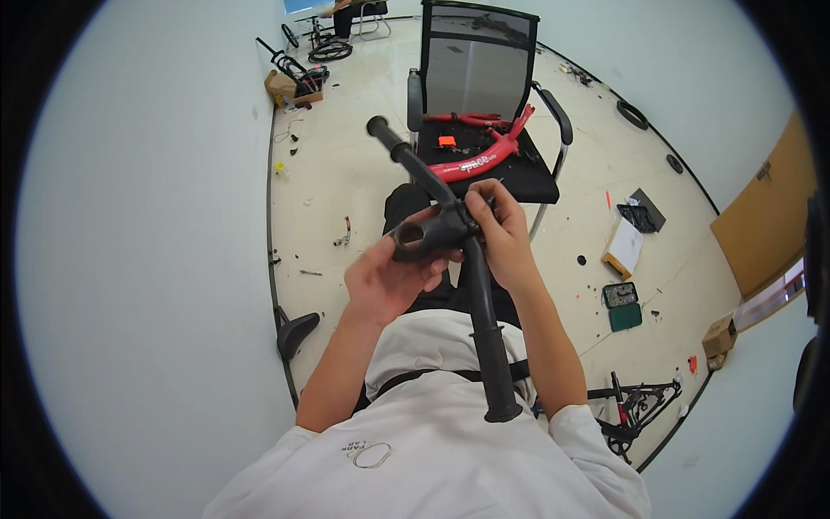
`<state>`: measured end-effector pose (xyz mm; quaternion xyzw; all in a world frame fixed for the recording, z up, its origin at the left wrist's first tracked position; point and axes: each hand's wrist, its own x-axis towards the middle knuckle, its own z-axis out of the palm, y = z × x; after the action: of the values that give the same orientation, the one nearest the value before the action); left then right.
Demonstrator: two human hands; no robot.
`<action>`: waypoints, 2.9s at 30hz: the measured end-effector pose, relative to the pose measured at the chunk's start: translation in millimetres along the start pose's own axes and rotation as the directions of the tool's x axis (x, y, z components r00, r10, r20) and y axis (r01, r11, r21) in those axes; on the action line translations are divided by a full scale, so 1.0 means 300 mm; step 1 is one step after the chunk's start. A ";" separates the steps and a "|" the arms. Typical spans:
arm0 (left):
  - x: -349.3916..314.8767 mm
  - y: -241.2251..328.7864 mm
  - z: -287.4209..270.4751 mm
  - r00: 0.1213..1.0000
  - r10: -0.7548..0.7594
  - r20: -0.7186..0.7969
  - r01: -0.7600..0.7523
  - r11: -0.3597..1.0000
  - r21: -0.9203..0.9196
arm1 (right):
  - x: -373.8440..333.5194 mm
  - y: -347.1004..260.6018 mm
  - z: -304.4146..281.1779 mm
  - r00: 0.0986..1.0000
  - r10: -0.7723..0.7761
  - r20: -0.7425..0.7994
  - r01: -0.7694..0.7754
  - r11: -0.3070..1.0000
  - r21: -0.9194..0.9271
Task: The person is assembling a bicycle handlebar. They use an Allen key to tighten bolts on the handlebar stem and attach a black handlebar grip.
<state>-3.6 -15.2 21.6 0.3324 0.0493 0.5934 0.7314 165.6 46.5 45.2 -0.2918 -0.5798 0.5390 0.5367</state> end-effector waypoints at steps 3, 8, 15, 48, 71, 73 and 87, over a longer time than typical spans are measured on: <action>0.006 -0.045 -0.043 0.989 0.121 0.080 -0.141 0.925 0.352 | -0.039 -0.031 -0.014 0.986 0.169 -0.002 -0.167 0.975 0.146; 0.024 -0.054 -0.005 0.972 0.159 -0.173 -0.061 0.882 0.467 | -0.105 -0.005 0.045 0.994 0.106 -0.032 -0.095 0.966 0.242; 0.015 -0.093 0.002 0.985 0.117 -0.123 -0.072 0.945 0.319 | -0.129 -0.025 0.040 0.992 0.003 -0.125 -0.001 1.000 0.018; -0.027 -0.130 0.063 0.986 -0.045 -0.157 0.076 0.979 0.191 | -0.216 -0.080 -0.062 0.949 -0.264 -0.173 0.210 0.937 -0.278; -0.020 -0.116 0.062 0.994 -0.055 -0.094 0.072 0.978 0.194 | -0.222 -0.024 -0.064 0.976 -0.175 -0.128 0.141 0.960 -0.242; -0.022 -0.116 0.059 0.994 -0.057 -0.092 0.073 0.980 0.186 | -0.225 -0.030 -0.060 0.970 -0.213 -0.120 0.178 0.952 -0.248; -0.027 -0.153 0.070 0.946 -0.102 -0.308 0.182 0.953 0.242 | -0.242 -0.066 -0.091 0.989 -0.102 -0.109 0.062 0.946 -0.319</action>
<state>42.1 -35.0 10.3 0.3325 0.2602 0.5689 0.7058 214.5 -16.6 37.2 -0.3821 -0.6356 0.3976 0.5403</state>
